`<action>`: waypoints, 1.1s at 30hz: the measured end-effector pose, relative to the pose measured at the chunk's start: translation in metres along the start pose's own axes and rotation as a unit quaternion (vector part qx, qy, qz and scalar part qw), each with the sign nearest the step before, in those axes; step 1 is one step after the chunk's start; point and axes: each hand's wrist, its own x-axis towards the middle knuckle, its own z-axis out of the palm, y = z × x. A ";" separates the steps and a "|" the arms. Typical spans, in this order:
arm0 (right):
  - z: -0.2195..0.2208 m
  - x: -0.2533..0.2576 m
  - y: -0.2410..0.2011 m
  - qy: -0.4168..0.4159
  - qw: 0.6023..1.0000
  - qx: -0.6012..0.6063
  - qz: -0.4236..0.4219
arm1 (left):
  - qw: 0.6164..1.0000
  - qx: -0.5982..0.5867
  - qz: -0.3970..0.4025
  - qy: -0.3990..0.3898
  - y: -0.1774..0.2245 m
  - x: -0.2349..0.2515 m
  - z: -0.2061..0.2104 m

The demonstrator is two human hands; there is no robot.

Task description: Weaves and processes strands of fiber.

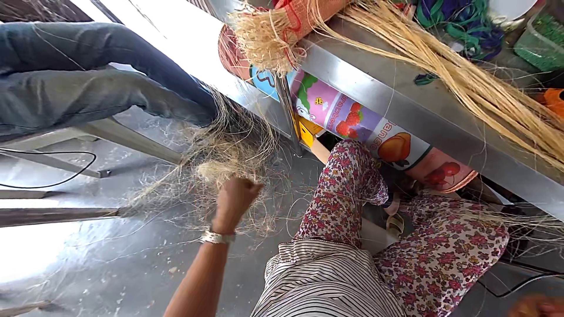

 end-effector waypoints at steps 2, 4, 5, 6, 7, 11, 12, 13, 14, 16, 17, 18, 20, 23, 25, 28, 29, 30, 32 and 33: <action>0.030 0.015 0.002 -0.115 0.993 -0.028 0.006 | 0.980 -0.094 0.173 -0.015 0.055 -0.039 0.011; 0.061 0.025 0.007 -0.189 0.978 -0.093 -0.001 | 0.896 -0.261 0.354 -0.064 0.102 -0.079 0.033; 0.078 0.027 0.008 -0.196 0.970 -0.144 -0.013 | 0.844 -0.321 0.417 -0.104 0.123 -0.098 0.041; 0.093 0.027 0.009 -0.187 0.962 -0.196 -0.031 | 0.801 -0.348 0.466 -0.141 0.141 -0.114 0.047; 0.107 0.027 0.008 -0.175 0.953 -0.240 -0.052 | 0.766 -0.357 0.506 -0.175 0.154 -0.126 0.052; 0.131 0.031 0.005 -0.155 0.924 -0.319 -0.141 | 0.655 -0.438 0.494 -0.368 0.175 -0.135 0.059; 0.130 0.033 0.005 -0.143 0.920 -0.329 -0.158 | 0.639 -0.472 0.454 -0.403 0.174 -0.135 0.059; 0.127 0.036 0.007 -0.130 0.918 -0.334 -0.170 | 0.632 -0.499 0.413 -0.424 0.172 -0.134 0.059; 0.124 0.038 0.009 -0.115 0.918 -0.337 -0.174 | 0.638 -0.514 0.383 -0.427 0.168 -0.133 0.057; 0.116 0.045 0.015 -0.094 0.924 -0.333 -0.163 | 0.678 -0.505 0.378 -0.378 0.157 -0.125 0.055; 0.114 0.048 0.019 -0.085 0.928 -0.326 -0.158 | 0.697 -0.491 0.391 -0.347 0.152 -0.120 0.055; 0.112 0.050 0.022 -0.077 0.931 -0.320 -0.156 | 0.710 -0.478 0.402 -0.325 0.146 -0.113 0.054; 0.111 0.053 0.028 -0.069 0.936 -0.310 -0.154 | 0.726 -0.466 0.407 -0.301 0.137 -0.103 0.048; 0.116 0.057 0.037 -0.063 0.951 -0.264 -0.146 | 0.752 -0.454 0.404 -0.254 0.132 -0.095 0.043; 0.122 0.058 0.041 -0.059 0.964 -0.222 -0.134 | 0.765 -0.436 0.423 -0.215 0.136 -0.096 0.044; 0.135 0.057 0.040 -0.070 0.982 -0.144 -0.095 | 0.750 -0.439 0.445 -0.216 0.151 -0.105 0.050; 0.138 0.057 0.040 -0.081 0.986 -0.120 -0.080 | 0.739 -0.438 0.461 -0.222 0.157 -0.108 0.052; 0.141 0.056 0.039 -0.092 0.989 -0.100 -0.065 | 0.724 -0.438 0.480 -0.231 0.164 -0.110 0.055; 0.144 0.054 0.035 -0.109 0.990 -0.079 -0.042 | 0.707 -0.421 0.516 -0.238 0.173 -0.112 0.061; 0.145 0.053 0.033 -0.112 0.990 -0.077 -0.036 | 0.707 -0.403 0.532 -0.233 0.175 -0.112 0.063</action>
